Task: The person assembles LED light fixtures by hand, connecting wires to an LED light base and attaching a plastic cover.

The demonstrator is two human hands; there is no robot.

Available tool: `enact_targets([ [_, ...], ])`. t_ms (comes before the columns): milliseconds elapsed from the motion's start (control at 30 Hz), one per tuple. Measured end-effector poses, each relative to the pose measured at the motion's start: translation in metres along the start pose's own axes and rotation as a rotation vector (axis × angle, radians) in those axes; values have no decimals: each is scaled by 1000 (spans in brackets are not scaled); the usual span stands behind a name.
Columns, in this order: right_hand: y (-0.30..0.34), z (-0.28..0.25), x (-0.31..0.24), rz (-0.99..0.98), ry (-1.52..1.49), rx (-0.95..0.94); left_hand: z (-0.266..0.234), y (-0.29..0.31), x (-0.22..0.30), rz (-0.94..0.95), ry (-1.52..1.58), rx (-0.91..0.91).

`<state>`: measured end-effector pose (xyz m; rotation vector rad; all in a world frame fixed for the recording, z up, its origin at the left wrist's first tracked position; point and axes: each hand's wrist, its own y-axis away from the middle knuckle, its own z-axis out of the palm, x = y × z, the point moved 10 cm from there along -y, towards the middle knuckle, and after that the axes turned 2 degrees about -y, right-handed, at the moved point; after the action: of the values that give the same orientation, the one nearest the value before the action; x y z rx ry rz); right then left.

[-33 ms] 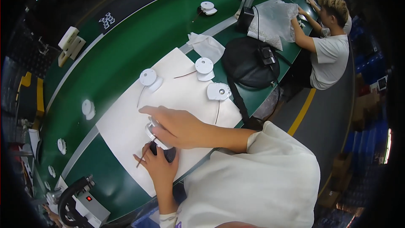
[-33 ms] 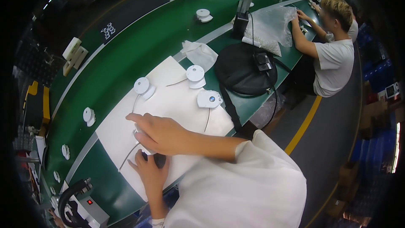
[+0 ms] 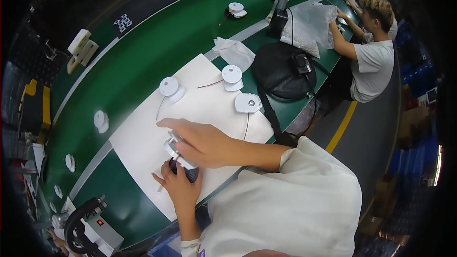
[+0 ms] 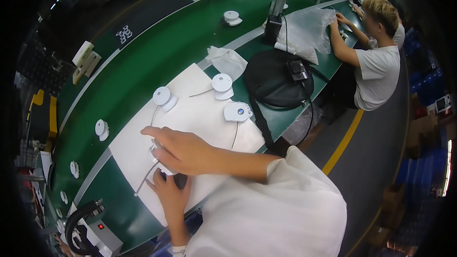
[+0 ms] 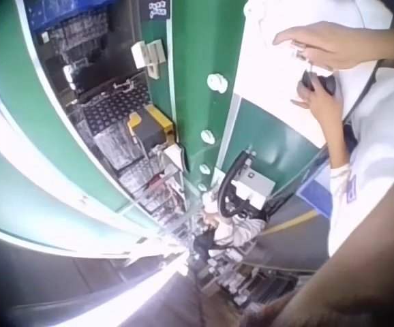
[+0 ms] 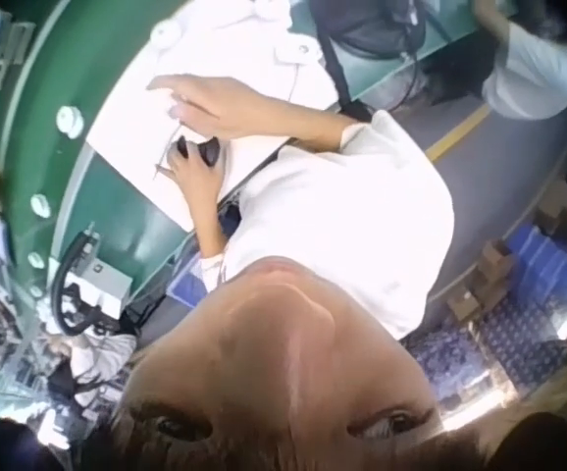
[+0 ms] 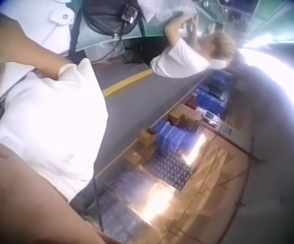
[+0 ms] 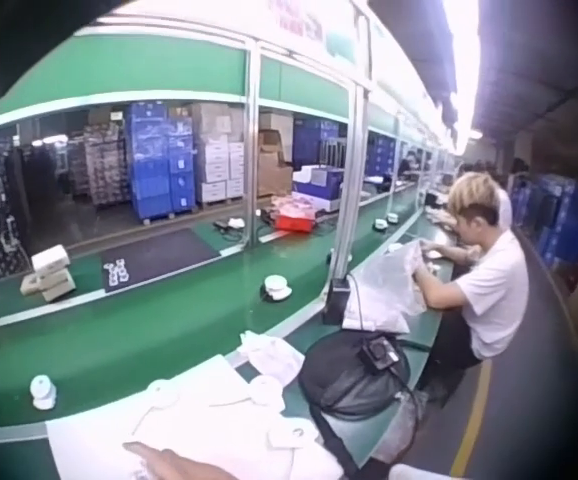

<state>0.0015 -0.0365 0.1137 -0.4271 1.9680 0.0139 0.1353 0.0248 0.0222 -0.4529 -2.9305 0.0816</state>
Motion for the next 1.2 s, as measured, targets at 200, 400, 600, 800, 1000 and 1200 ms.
enact_targets([
  [200, -2, 8, -12, -86, -855, -72, -41, 41, -60, -223, 1091, 569],
  [400, -30, 63, 1, 298, -1314, -254, -17, 37, -105, -204, 2869, 402],
  [600, -89, 151, 7, 437, -1123, -477, -27, 30, -214, -157, 2952, 943],
  [800, -119, 237, 3, 434, -826, -481, -39, 39, -239, -161, 2875, 969],
  [1000, -120, 355, 22, 624, -1026, -666, -21, 107, -258, -383, 2623, 1348],
  [1200, -85, 381, -1, 717, -1433, -919, -16, 163, -229, -162, 2668, 1196],
])
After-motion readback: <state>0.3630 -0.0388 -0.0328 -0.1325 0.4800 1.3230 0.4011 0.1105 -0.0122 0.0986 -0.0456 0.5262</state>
